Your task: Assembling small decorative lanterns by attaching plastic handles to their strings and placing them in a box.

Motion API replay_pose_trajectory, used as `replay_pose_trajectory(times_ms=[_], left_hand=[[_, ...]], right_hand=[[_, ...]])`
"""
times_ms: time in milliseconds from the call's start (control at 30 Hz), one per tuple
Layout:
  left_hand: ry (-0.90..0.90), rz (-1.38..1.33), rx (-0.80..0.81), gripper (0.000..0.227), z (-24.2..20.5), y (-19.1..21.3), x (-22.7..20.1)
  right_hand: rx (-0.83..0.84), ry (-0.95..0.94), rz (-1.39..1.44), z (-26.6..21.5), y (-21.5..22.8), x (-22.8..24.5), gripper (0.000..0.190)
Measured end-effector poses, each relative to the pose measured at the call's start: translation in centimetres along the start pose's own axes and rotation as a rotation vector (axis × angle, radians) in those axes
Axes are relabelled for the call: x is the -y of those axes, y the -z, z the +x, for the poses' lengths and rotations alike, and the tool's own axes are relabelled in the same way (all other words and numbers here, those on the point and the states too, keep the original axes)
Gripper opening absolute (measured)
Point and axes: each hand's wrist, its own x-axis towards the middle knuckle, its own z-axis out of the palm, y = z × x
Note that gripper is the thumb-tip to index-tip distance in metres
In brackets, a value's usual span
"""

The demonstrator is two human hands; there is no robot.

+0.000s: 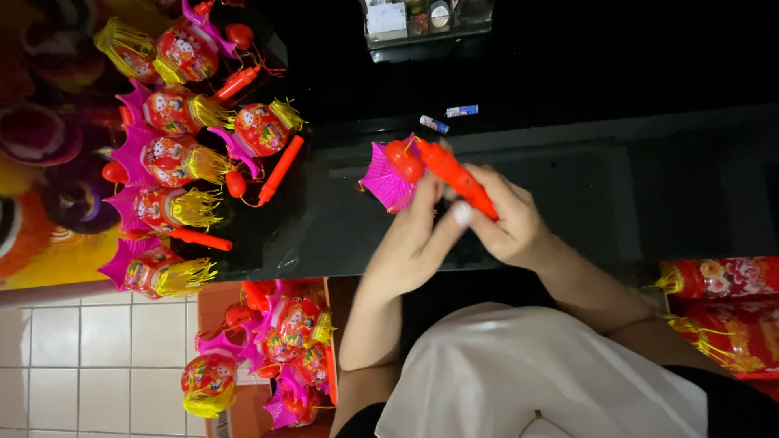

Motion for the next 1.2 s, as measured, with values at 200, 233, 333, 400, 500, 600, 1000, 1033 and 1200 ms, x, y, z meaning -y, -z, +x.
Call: replay_pose_trajectory(times_ms=[200,233,333,400,500,600,1000,1033,1200], left_hand=[[-0.255,-0.539,0.107,0.068,-4.2,6.1,0.1],[-0.254,-0.538,0.106,0.068,-4.8,7.2,3.8],[-0.370,-0.522,-0.403,0.111,-4.6,8.6,10.2],[-0.304,-0.365,-0.330,0.126,-1.2,6.8,8.0],[-0.083,-0.798,0.267,0.132,-0.4,4.3,10.5],[0.016,-0.900,0.185,0.119,0.1,1.5,13.4],[0.714,-1.444,-0.400,0.052,-2.7,3.5,25.7],[0.716,-1.445,-0.403,0.052,-1.6,4.0,24.2],[0.243,-1.199,-0.070,0.061,1.0,5.3,26.5]], right_hand=[[-0.031,0.148,-0.107,1.2,3.1,1.2,0.042],[-0.030,0.147,-0.105,1.1,3.6,1.1,0.042],[-0.038,0.208,0.057,0.6,4.8,0.1,0.040],[-0.046,0.126,0.353,-0.2,5.3,-1.6,0.045],[-0.100,0.116,0.600,1.6,3.8,-1.5,0.039],[-0.169,0.109,0.650,0.9,2.2,-4.5,0.043],[-0.185,-0.519,0.726,0.2,3.8,-14.8,0.034],[-0.185,-0.523,0.727,0.0,3.7,-15.2,0.034],[-0.071,-0.602,0.895,-0.7,3.2,-17.3,0.041]])
